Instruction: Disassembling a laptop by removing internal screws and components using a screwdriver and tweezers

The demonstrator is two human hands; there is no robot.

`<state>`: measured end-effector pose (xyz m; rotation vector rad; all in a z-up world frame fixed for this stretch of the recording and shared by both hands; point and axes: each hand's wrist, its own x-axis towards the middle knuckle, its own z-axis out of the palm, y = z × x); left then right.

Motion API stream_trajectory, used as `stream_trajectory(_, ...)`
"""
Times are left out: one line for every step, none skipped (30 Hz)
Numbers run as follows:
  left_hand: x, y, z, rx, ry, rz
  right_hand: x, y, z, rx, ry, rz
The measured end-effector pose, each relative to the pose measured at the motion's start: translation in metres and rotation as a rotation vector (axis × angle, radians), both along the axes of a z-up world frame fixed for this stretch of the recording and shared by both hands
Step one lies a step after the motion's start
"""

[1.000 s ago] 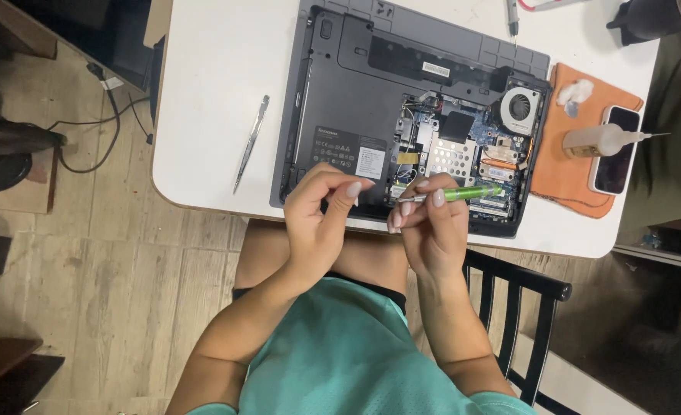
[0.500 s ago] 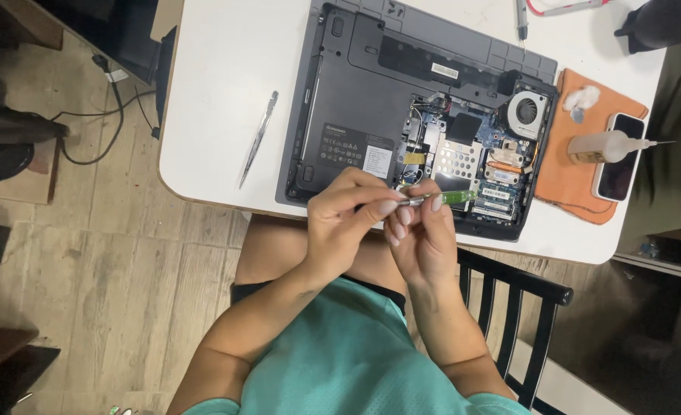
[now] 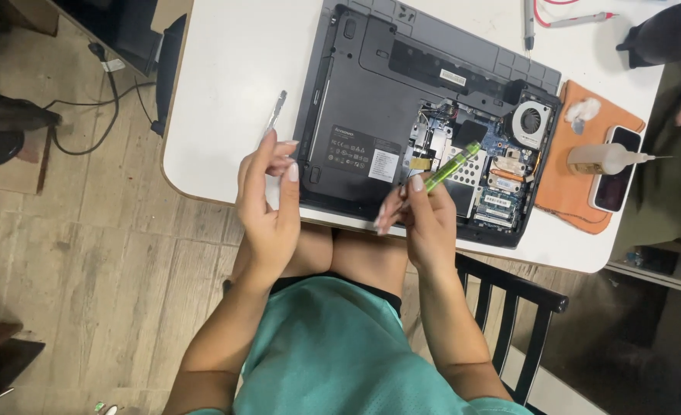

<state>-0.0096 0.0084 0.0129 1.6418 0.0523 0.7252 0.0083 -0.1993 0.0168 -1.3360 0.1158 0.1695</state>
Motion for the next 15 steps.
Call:
stream_trajectory(0.001,0.004,-0.009,-0.001,-0.001,0.006,0.002,-0.002,-0.002,-0.001,-0.001,0.006)
stream_trajectory(0.001,0.008,-0.018,0.061,-0.022,0.025,0.004,-0.004,-0.005,-0.265,-0.096,0.034)
stream_trajectory(0.002,0.011,-0.027,0.122,-0.041,0.040,0.005,-0.007,-0.006,-0.530,-0.191,0.057)
stream_trajectory(0.003,0.012,-0.029,0.121,-0.042,0.043,0.010,-0.008,-0.011,-0.531,-0.193,0.060)
stream_trajectory(0.003,0.014,-0.031,0.134,-0.044,0.049,0.013,-0.009,-0.016,-0.709,-0.282,0.026)
stream_trajectory(0.003,0.014,-0.034,0.148,-0.045,0.055,0.015,-0.010,-0.020,-0.886,-0.372,-0.008)
stream_trajectory(0.006,0.012,-0.026,0.149,-0.046,0.056,0.019,-0.004,-0.011,-0.886,-0.374,-0.008)
stream_trajectory(0.008,0.009,-0.017,0.183,-0.033,0.058,0.023,0.002,-0.002,-0.973,-0.368,-0.001)
stream_trajectory(0.010,0.006,-0.008,0.218,-0.020,0.057,0.025,0.008,0.008,-1.059,-0.361,0.005)
stream_trajectory(0.011,0.004,-0.006,0.221,-0.021,0.056,0.028,0.009,0.005,-1.057,-0.361,0.003)
stream_trajectory(0.013,0.002,-0.004,0.231,-0.020,0.024,0.032,0.009,0.003,-1.048,-0.349,0.022)
stream_trajectory(0.015,0.000,-0.001,0.242,-0.019,-0.008,0.036,0.009,0.000,-1.039,-0.338,0.041)
stream_trajectory(0.017,-0.002,0.002,0.247,-0.024,-0.010,0.033,0.012,0.004,-1.035,-0.340,0.036)
stream_trajectory(0.019,-0.005,0.005,0.242,-0.058,-0.028,0.031,0.014,0.007,-0.948,-0.358,0.066)
stream_trajectory(0.021,-0.008,0.009,0.236,-0.091,-0.049,0.027,0.015,0.011,-0.863,-0.374,0.092)
